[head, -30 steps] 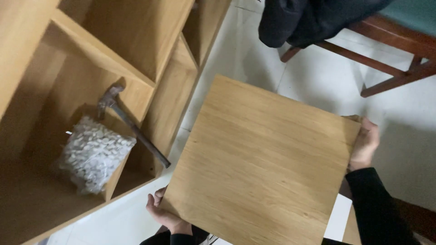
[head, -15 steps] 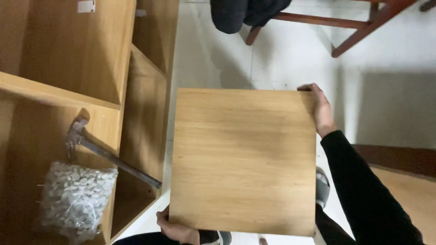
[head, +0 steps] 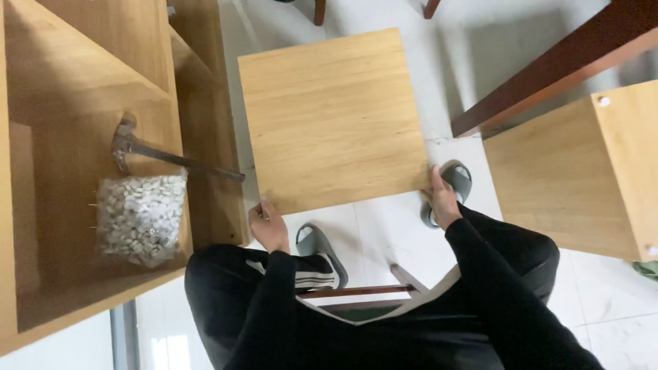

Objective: The person uses a hammer to attach white plastic feet to the corners of a wooden board. They repeatedly pick up the feet from a nearby shelf and hammer them into place on the board.

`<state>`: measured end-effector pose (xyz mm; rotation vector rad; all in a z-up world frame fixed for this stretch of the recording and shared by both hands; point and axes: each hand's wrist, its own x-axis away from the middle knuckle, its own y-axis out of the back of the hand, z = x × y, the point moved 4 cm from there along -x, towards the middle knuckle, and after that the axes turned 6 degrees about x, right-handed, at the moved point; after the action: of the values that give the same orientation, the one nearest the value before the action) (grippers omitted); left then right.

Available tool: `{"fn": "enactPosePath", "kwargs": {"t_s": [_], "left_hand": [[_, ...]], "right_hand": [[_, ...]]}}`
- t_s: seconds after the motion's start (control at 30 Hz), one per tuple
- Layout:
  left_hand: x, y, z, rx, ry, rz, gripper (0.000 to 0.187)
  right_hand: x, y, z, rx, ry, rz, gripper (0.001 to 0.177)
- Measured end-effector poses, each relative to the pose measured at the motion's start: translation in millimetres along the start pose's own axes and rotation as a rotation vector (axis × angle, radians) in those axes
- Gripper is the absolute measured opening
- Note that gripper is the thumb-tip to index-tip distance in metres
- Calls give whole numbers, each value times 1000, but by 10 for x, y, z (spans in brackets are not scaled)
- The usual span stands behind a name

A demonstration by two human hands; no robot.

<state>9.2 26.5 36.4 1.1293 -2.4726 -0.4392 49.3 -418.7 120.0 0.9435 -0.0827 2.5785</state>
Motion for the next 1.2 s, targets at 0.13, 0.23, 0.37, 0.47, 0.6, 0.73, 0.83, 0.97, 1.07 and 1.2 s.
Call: {"fn": "enactPosePath", "kwargs": {"t_s": [0.13, 0.23, 0.37, 0.47, 0.6, 0.73, 0.83, 0.97, 1.07, 1.2], "left_hand": [[78, 98, -43, -74, -123, 137, 64], [-19, 112, -42, -175, -150, 173, 73], [-355, 104, -52, -318, -179, 228, 81], [-824, 69, -187, -280, -143, 283, 84], [-523, 48, -739, -113, -19, 314, 98], [-185, -471, 70, 432, 518, 400, 71], [69, -794, 259, 764, 633, 468, 43], [578, -702, -574, 263, 405, 475, 28], [400, -859, -296, 250, 410, 458, 44], [262, -811, -539, 198, 391, 480, 48]], "right_hand": [[16, 233, -281, 38, 147, 32, 96], [-275, 275, -576, 236, 176, -13, 86], [219, 43, -389, 400, 174, -71, 81], [196, 16, -641, 570, 134, -32, 74], [-291, 70, -318, 691, 156, 20, 67], [-1159, -128, 736, 625, 369, -60, 77], [-1712, -551, 1600, 720, 555, -96, 87], [-2045, -1021, 2344, 1046, 592, 76, 107], [-2352, -1117, 2137, 1313, 695, 34, 101], [-2122, -896, 2114, 1224, 659, 10, 97]]}}
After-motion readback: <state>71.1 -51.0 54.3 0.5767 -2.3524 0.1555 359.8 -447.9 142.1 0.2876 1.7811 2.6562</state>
